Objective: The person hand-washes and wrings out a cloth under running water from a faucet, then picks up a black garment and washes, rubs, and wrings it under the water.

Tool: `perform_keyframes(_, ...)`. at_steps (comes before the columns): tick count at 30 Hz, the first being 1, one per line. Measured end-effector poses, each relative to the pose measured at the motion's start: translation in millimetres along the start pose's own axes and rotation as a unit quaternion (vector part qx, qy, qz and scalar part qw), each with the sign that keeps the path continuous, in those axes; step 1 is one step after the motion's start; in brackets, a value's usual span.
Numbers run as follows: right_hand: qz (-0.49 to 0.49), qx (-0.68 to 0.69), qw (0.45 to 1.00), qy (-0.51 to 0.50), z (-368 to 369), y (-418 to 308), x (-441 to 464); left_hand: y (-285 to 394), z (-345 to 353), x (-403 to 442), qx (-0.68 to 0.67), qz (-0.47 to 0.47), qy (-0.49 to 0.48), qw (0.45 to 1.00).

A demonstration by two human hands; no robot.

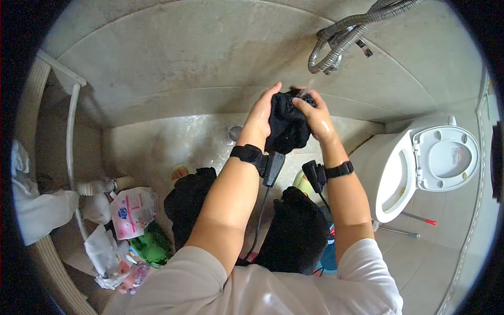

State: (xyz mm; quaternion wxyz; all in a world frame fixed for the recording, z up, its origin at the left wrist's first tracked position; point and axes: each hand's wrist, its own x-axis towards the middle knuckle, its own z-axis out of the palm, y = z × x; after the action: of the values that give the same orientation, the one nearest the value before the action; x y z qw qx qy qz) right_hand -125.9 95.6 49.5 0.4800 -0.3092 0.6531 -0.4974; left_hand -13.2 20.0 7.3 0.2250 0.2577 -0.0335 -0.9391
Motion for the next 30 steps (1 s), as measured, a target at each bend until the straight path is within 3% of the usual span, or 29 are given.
perform_keyframes(1,-0.145,-0.148,0.976,0.067,9.3,-1.9,-5.1,-0.3,-1.3,3.7,0.024,0.014,0.044,0.999)
perform_keyframes(2,-0.278,-0.288,0.913,0.075,18.3,-3.1,-11.7,0.2,-6.3,9.7,0.019,0.006,0.006,1.0)
perform_keyframes(5,-0.327,-0.455,0.819,0.122,48.2,-6.1,-30.8,-5.4,-31.1,32.7,0.021,0.004,-0.056,0.998)
perform_keyframes(7,-0.303,-0.5,0.799,0.143,65.4,-15.0,-38.2,-7.8,-33.2,25.6,-0.049,-0.036,-0.203,0.977)
perform_keyframes(8,-0.311,-0.501,0.792,0.16,62.3,-12.7,-30.8,-14.4,-28.4,25.2,0.002,0.013,-0.123,0.992)
perform_keyframes(9,-0.32,-0.501,0.784,0.177,58.4,-12.0,-17.1,-23.5,-15.2,14.8,-0.062,0.083,-0.066,0.992)
perform_keyframes(11,-0.305,-0.436,0.828,0.179,45.0,-8.5,5.0,-18.0,-10.4,9.2,0.066,0.127,-0.005,0.99)
perform_keyframes(13,-0.178,-0.416,0.873,0.185,33.9,-11.4,15.3,-13.0,12.7,-3.2,0.159,0.168,0.117,0.966)
perform_keyframes(15,-0.155,-0.361,0.9,0.188,10.7,2.3,32.1,-18.3,-13.7,33.6,0.177,0.144,0.057,0.972)
perform_keyframes(19,-0.062,-0.293,0.937,0.177,-4.7,4.5,21.6,-9.4,-1.1,8.7,0.225,0.117,0.037,0.967)
perform_keyframes(21,-0.096,-0.275,0.943,0.162,-5.8,6.8,8.5,-2.6,3.1,1.9,0.097,0.011,0.056,0.994)
perform_keyframes(23,-0.131,-0.26,0.946,0.145,-4.0,10.0,-0.4,-1.1,8.7,0.8,0.095,0.012,0.054,0.994)
perform_keyframes(25,-0.291,-0.3,0.883,0.215,11.3,6.8,-10.4,-4.8,15.5,-1.6,0.159,0.062,0.084,0.982)
perform_keyframes(26,-0.275,-0.265,0.902,0.202,16.5,-0.1,-20.7,-9.3,10.7,4.6,0.17,0.073,0.067,0.98)
perform_keyframes(27,-0.308,-0.298,0.877,0.216,22.9,-4.4,-25.8,-11.9,9.7,6.7,0.175,0.073,0.064,0.98)
perform_keyframes(30,-0.295,-0.31,0.884,0.187,29.0,-7.1,-31.4,-19.1,7.9,9.2,0.151,0.099,0.048,0.982)
